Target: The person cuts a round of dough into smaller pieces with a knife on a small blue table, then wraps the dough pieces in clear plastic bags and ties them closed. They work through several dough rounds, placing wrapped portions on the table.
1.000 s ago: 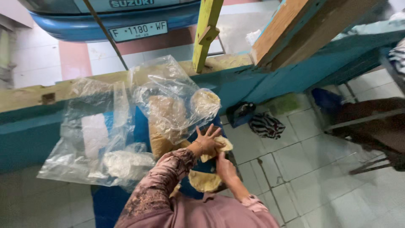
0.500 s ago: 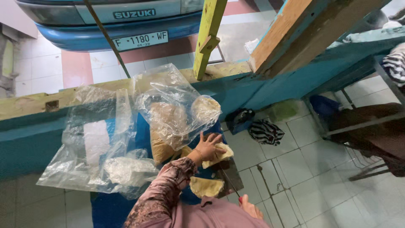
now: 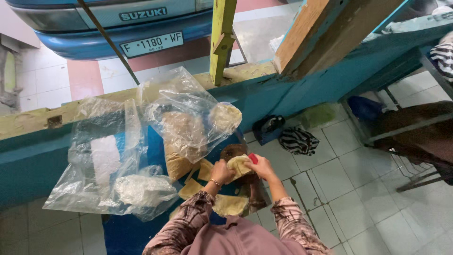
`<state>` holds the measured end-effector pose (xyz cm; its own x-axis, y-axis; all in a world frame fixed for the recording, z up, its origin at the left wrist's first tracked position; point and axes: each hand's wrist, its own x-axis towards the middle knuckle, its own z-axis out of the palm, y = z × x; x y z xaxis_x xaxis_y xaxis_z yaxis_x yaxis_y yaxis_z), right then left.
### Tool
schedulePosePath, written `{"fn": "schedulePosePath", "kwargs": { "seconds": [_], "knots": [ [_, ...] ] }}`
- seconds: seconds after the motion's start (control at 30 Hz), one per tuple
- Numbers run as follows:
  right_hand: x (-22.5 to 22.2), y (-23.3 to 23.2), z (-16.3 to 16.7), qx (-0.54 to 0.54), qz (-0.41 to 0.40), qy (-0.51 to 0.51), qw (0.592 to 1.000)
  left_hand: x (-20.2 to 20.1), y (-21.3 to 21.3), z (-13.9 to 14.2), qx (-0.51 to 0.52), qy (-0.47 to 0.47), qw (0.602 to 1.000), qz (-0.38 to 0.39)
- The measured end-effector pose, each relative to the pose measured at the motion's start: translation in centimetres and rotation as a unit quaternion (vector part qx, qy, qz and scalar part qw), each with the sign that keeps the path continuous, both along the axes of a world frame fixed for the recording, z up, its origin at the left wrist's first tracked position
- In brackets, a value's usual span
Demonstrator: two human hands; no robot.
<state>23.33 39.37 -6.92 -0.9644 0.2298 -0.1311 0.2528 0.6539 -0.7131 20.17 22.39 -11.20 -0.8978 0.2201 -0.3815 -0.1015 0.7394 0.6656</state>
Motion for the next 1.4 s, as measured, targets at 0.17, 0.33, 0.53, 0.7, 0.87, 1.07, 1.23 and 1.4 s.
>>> {"fn": "schedulePosePath", "kwargs": {
  "seconds": [0.17, 0.33, 0.53, 0.7, 0.87, 1.07, 1.23, 1.4],
  "knots": [
    [-0.7, 0.0, 0.7, -0.017, 0.044, -0.092, 0.995, -0.4, -0.1, 1.5, -0.023, 0.082, 0.995, -0.045],
    [1.2, 0.6, -0.6, -0.221, -0.002, -0.012, 0.975, 0.3, -0.8, 0.1, 0.186, 0.021, 0.98, -0.061],
    [4.3, 3.4, -2.8, -0.308, -0.09, -0.065, 0.945, 1.0, -3.8, -1.8, 0.403, -0.073, 0.912, -0.035],
    [6.9, 3.2, -4.1, -0.385, -0.088, -0.099, 0.913, 4.8, -9.2, -3.2, 0.404, -0.163, 0.9, 0.027],
    [7.2, -0.8, -6.4, -0.449, -0.06, -0.145, 0.88, 8.0, -15.3, -3.6, 0.419, -0.136, 0.883, 0.162],
    [4.9, -5.7, -7.5, -0.379, 0.024, -0.141, 0.914, 10.6, -20.9, -3.3, 0.42, -0.094, 0.871, 0.235],
    [0.3, -6.7, -5.3, -0.299, 0.24, -0.118, 0.916, 12.1, -21.9, -3.8, 0.402, -0.085, 0.896, 0.167],
    [-2.1, -6.8, -3.8, -0.302, 0.154, -0.091, 0.936, 10.1, -19.5, -3.8, 0.509, -0.113, 0.784, 0.337]
  ]
}}
